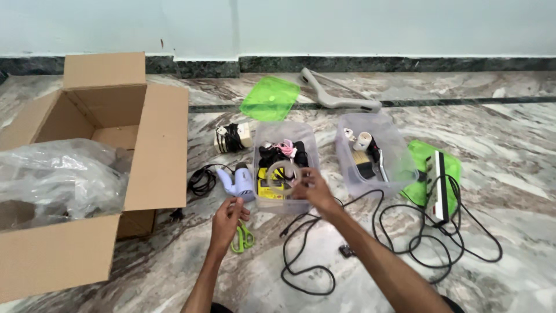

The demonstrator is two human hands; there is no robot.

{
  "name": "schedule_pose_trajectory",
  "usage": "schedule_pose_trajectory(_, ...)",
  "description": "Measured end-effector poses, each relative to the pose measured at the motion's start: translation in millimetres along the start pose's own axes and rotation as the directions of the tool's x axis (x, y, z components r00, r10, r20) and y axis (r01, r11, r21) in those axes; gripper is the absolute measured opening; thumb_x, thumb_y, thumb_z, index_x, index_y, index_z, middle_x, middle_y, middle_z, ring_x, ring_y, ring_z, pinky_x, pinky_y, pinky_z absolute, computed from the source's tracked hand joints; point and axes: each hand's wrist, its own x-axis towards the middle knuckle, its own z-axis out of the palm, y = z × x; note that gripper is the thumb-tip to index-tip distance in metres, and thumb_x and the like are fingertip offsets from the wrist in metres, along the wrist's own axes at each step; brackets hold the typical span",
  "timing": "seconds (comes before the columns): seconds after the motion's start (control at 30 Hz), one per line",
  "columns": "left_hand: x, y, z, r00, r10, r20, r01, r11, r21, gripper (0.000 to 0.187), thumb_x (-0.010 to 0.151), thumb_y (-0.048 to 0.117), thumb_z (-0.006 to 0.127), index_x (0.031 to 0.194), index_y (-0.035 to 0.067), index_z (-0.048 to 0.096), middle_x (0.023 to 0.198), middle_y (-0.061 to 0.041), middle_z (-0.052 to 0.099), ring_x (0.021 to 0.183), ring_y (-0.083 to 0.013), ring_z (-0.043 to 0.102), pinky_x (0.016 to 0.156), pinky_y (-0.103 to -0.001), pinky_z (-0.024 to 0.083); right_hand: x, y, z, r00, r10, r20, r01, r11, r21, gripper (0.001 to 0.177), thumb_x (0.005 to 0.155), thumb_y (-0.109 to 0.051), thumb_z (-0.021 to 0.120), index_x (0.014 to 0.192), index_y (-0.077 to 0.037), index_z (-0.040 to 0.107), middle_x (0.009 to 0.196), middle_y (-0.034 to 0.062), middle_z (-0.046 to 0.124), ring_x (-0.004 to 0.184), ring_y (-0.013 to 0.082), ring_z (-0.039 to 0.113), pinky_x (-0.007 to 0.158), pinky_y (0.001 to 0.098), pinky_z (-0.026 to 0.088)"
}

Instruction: The person organizes various hair styling tools, power cords, and accessories into transparent plastic storage bins by hand while sitting on a marble floor.

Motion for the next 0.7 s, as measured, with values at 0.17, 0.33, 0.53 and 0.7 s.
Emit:
schedule_pose_trajectory(0.17,11,-4,1,0.998,-0.041,-0.043,0.044,0.998,0.053,0.036,0.099,0.037,0.06,0.113,0.005,0.067,0.081,-0.009,0.076,0.066,-0.0138,0.07,0.056,-0.029,0.049,87,-13,-30,0.99,0.094,-0.108,-0.083,0.991,0.102,0.075,0.092,-0.016,0.074,0.149,-0.011,0.025,0.136,0.0234,0.045,0.121,0.0317,0.058,0.101,0.0413,0.052)
schedule_pose_trajectory(0.33,13,-9,-2,0.997,-0.017,-0.078,0.034,0.973,0.228,0.034,0.098,0.035,0.062,0.116,0.006,0.066,0.082,-0.01,0.077,0.068,-0.0176,0.073,0.064,-0.033,0.056,108,14,-34,0.987,-0.157,-0.038,0.121,0.875,-0.468,0.093,0.096,-0.034,0.074,0.154,-0.004,0.008,0.157,0.0247,0.02,0.147,0.0355,0.024,0.12,0.0476,0.023)
schedule_pose_trajectory(0.53,21,-44,-4,0.991,0.117,-0.068,-0.055,0.806,0.59,0.037,0.092,0.029,0.068,0.124,0.009,0.064,0.107,-0.015,0.069,0.087,-0.028,0.07,0.079,-0.043,0.057,24,28,4,0.925,-0.34,0.169,0.298,0.376,-0.877,0.061,0.094,-0.028,0.066,0.144,-0.002,0.042,0.14,0.0224,0.055,0.127,0.036,0.055,0.108,0.05,0.036)
schedule_pose_trajectory(0.7,19,-59,-6,0.982,0.167,0.082,-0.183,0.779,0.599,0.053,0.092,0.027,0.066,0.141,0.011,0.053,0.128,-0.018,0.059,0.102,-0.0324,0.065,0.09,-0.044,0.053,-19,14,15,0.921,-0.338,0.195,0.34,0.447,-0.827,0.042,0.103,-0.022,0.054,0.142,-0.005,0.054,0.13,0.018,0.063,0.124,0.0332,0.06,0.112,0.0463,0.039)
